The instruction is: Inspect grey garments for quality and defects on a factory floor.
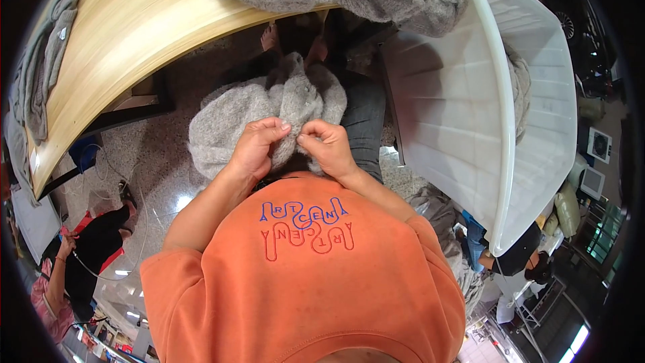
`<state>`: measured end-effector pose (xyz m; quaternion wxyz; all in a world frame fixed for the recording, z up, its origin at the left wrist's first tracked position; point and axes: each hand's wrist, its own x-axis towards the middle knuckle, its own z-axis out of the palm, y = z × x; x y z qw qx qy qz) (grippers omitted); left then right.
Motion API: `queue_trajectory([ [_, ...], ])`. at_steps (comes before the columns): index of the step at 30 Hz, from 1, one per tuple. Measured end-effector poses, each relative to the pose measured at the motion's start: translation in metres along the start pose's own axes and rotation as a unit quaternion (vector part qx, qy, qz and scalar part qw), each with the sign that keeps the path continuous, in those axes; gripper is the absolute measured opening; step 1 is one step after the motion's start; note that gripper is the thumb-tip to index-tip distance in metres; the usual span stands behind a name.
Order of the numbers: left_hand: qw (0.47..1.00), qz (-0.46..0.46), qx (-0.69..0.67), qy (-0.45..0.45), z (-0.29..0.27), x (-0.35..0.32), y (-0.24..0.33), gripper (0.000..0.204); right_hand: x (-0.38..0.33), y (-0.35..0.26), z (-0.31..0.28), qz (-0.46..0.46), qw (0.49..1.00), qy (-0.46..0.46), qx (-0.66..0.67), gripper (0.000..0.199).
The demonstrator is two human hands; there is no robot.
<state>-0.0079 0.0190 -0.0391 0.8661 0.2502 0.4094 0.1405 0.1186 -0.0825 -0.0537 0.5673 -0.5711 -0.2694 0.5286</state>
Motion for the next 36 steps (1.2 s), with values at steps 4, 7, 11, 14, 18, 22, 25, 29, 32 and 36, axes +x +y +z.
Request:
queue_trajectory([
  [4,0.999,0.008,0.037,0.005,0.0,-0.002,0.0,0.003,0.004,-0.001,-0.004,0.007,0.999,-0.013,0.053,0.02],
  [7,0.998,0.022,0.057,-0.013,-0.001,-0.002,-0.001,0.001,0.006,-0.001,-0.008,0.07,0.991,-0.079,0.084,0.023],
  [11,0.955,0.13,0.267,0.015,0.001,-0.006,-0.006,0.005,0.009,0.006,-0.003,0.061,0.988,-0.097,0.104,0.018],
  [14,0.803,0.333,0.49,0.062,0.002,-0.009,-0.008,0.006,0.009,0.007,-0.003,0.085,0.99,-0.049,0.099,0.01],
  [18,0.88,0.233,0.408,0.077,0.002,-0.007,-0.008,0.007,0.006,0.004,-0.001,0.075,0.994,-0.047,0.071,0.006],
  [22,0.91,0.217,0.345,0.074,0.001,-0.007,-0.011,0.007,0.01,0.002,0.001,0.068,0.996,-0.056,-0.009,0.006],
  [25,0.919,0.23,0.312,0.072,-0.002,-0.007,-0.017,0.007,0.013,0.007,0.001,0.058,0.997,-0.05,-0.027,0.006],
  [29,0.908,0.226,0.343,0.084,-0.007,-0.006,-0.022,0.007,0.013,0.016,-0.001,0.047,0.994,-0.056,-0.079,0.002],
  [32,0.854,0.212,0.472,0.052,-0.012,0.0,-0.016,0.012,0.004,0.017,-0.002,0.026,0.996,-0.05,-0.076,0.008],
  [36,0.774,0.175,0.608,-0.02,-0.017,0.006,-0.009,0.025,0.006,0.016,-0.005,-0.009,0.96,-0.054,-0.274,0.008],
])
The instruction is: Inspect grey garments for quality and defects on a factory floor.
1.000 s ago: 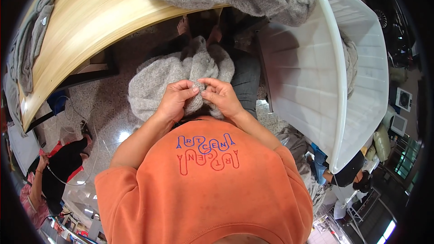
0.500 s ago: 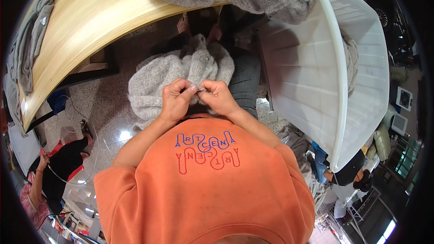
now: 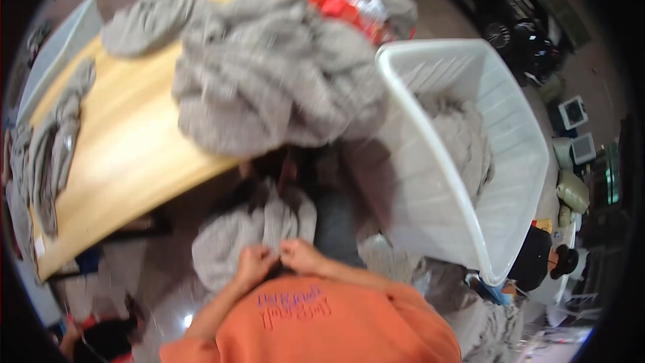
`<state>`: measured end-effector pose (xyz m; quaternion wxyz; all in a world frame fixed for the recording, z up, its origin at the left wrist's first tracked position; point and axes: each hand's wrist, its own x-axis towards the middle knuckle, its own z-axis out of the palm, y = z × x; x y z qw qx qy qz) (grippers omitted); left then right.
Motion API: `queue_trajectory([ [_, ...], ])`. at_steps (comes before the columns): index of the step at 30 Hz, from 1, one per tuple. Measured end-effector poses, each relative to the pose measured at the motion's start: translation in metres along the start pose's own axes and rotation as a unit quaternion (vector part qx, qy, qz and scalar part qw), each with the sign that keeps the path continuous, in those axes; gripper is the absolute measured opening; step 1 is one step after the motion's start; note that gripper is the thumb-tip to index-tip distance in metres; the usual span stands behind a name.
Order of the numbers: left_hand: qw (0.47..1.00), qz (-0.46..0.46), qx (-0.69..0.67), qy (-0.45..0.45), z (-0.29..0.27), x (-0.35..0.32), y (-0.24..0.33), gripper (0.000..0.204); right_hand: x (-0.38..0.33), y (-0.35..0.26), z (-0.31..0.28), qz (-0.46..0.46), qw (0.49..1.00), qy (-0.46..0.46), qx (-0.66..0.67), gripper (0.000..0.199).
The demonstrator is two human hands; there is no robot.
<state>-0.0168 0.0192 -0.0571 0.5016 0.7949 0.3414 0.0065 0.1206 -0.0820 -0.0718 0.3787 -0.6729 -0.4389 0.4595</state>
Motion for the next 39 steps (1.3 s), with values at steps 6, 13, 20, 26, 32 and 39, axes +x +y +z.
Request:
queue_trajectory([
  [6,0.956,-0.116,-0.271,-0.004,0.011,0.004,-0.006,0.013,0.008,0.012,-0.002,0.068,0.96,-0.12,0.242,0.01],
  [13,0.853,-0.135,-0.504,0.012,0.004,0.007,-0.003,0.009,-0.001,0.003,-0.005,-0.023,0.965,-0.085,0.245,0.032],
  [20,0.856,-0.14,-0.497,0.013,-0.008,0.013,0.007,0.009,-0.018,-0.005,-0.019,-0.206,0.954,0.028,-0.215,0.051],
  [26,0.88,-0.107,-0.462,-0.007,-0.003,0.014,0.009,0.009,-0.017,-0.017,-0.024,-0.35,0.915,0.112,-0.165,0.031],
  [32,0.904,-0.076,-0.41,-0.099,-0.002,0.015,0.013,0.011,-0.013,-0.028,-0.019,-0.409,0.884,0.085,-0.212,0.018],
  [39,0.871,-0.11,-0.463,-0.121,-0.002,0.013,0.003,0.009,-0.014,-0.023,-0.019,-0.383,0.875,0.136,-0.261,0.009],
])
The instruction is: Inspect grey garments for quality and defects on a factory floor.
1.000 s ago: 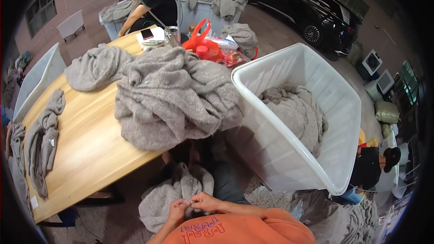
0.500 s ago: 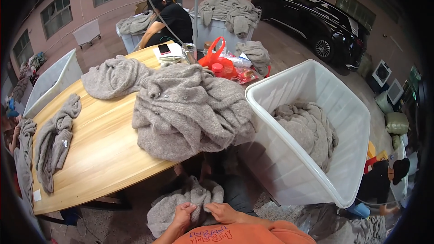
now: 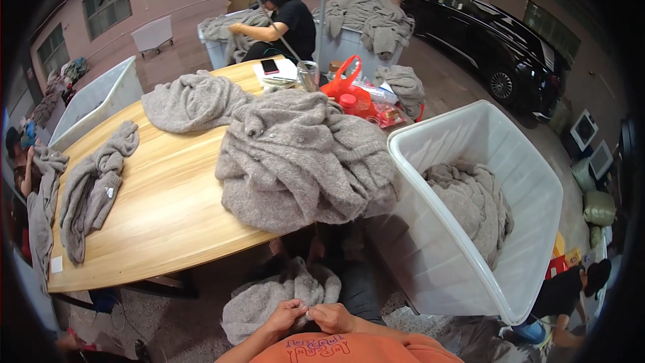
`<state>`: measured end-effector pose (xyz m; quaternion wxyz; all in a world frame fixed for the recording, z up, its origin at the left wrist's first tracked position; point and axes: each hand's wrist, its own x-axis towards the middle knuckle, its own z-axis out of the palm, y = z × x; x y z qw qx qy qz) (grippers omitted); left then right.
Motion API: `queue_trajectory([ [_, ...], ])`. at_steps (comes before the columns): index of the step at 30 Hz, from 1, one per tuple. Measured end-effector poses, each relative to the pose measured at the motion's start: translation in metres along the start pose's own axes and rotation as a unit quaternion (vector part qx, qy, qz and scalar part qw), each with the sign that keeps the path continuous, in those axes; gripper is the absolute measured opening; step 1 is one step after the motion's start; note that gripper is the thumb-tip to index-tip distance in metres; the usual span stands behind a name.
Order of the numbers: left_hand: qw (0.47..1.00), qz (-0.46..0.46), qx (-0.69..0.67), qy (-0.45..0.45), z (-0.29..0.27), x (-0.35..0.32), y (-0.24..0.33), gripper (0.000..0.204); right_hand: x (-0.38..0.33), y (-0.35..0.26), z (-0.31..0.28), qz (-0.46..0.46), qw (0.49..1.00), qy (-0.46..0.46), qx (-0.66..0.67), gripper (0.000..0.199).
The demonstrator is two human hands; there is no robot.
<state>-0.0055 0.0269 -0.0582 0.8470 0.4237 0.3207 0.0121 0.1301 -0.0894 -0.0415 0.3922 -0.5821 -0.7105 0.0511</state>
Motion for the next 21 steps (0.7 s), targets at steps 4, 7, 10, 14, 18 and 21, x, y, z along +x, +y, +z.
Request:
queue_trajectory([
  [4,0.999,0.036,-0.024,-0.029,-0.008,0.002,-0.005,0.005,0.004,0.0,0.0,0.009,1.0,0.012,0.019,0.014],
  [7,0.999,0.035,0.016,-0.01,-0.013,0.0,-0.006,0.006,0.006,0.002,0.001,0.037,0.997,0.019,0.058,0.018],
  [10,0.994,0.046,0.09,0.043,-0.012,-0.004,-0.007,0.009,0.005,0.005,0.005,0.067,0.989,0.003,0.134,0.022],
  [14,0.985,0.089,0.127,0.079,-0.005,-0.009,-0.005,0.006,0.001,0.006,0.01,0.083,0.985,-0.01,0.149,0.023],
  [18,0.974,0.105,0.158,0.124,0.003,-0.01,0.003,0.006,-0.002,0.003,0.016,0.11,0.987,-0.002,0.115,0.025],
  [21,0.944,0.111,0.262,0.165,0.005,-0.012,0.006,0.012,-0.004,0.006,0.018,0.24,0.952,-0.041,0.188,0.026],
])
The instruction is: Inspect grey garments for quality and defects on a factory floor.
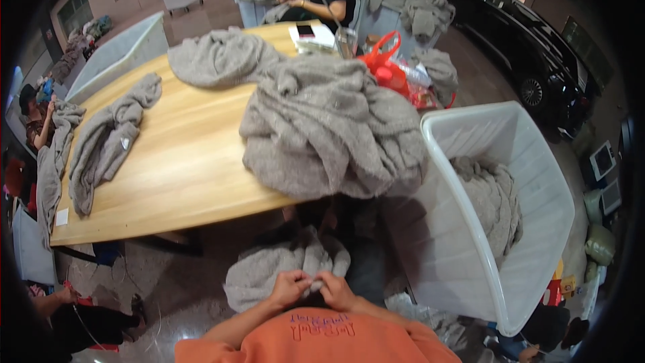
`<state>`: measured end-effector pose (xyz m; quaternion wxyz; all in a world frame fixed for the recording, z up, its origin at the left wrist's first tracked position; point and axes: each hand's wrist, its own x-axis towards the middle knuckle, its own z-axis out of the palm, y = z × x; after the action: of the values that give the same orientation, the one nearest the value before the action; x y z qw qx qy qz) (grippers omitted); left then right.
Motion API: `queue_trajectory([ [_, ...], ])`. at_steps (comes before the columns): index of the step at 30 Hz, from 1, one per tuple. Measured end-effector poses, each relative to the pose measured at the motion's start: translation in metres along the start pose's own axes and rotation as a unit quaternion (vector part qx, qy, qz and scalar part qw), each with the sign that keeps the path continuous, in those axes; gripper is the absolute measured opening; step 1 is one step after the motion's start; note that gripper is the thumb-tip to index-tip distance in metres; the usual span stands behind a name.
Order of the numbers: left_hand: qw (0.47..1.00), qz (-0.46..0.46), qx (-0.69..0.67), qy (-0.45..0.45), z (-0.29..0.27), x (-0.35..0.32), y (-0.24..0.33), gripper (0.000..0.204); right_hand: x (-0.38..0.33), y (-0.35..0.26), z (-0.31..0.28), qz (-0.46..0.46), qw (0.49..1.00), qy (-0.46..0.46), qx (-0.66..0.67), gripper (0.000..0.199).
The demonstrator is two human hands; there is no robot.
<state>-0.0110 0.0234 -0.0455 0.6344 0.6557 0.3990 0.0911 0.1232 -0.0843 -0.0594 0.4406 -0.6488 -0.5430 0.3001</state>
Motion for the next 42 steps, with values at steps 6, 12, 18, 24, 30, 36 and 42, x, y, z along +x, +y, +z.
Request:
queue_trajectory([
  [6,0.997,0.073,0.001,0.019,0.004,-0.002,-0.008,0.008,0.006,0.009,-0.003,0.041,0.993,-0.079,0.072,0.025],
  [12,0.996,0.074,0.037,0.044,0.005,-0.004,-0.015,0.006,0.007,0.001,-0.001,0.056,0.996,-0.071,0.005,0.014],
  [18,0.991,0.106,0.033,0.076,0.008,-0.008,-0.014,0.007,0.008,0.005,0.003,0.053,0.996,-0.065,0.042,0.006],
  [24,0.956,0.237,0.113,0.131,0.011,-0.007,-0.008,0.007,0.006,0.001,0.01,0.058,0.998,-0.007,0.01,0.005],
  [30,0.899,0.371,0.169,0.157,0.013,-0.006,-0.003,0.009,0.013,-0.01,0.009,-0.023,0.989,0.043,-0.143,0.011],
  [36,0.922,0.233,0.31,0.003,-0.004,-0.015,-0.027,0.012,0.019,0.014,-0.002,-0.013,0.983,-0.122,-0.139,0.011],
  [42,0.829,0.192,0.525,-0.001,-0.063,-0.051,-0.077,0.072,-0.026,0.066,-0.017,0.088,0.995,-0.025,0.037,0.024],
])
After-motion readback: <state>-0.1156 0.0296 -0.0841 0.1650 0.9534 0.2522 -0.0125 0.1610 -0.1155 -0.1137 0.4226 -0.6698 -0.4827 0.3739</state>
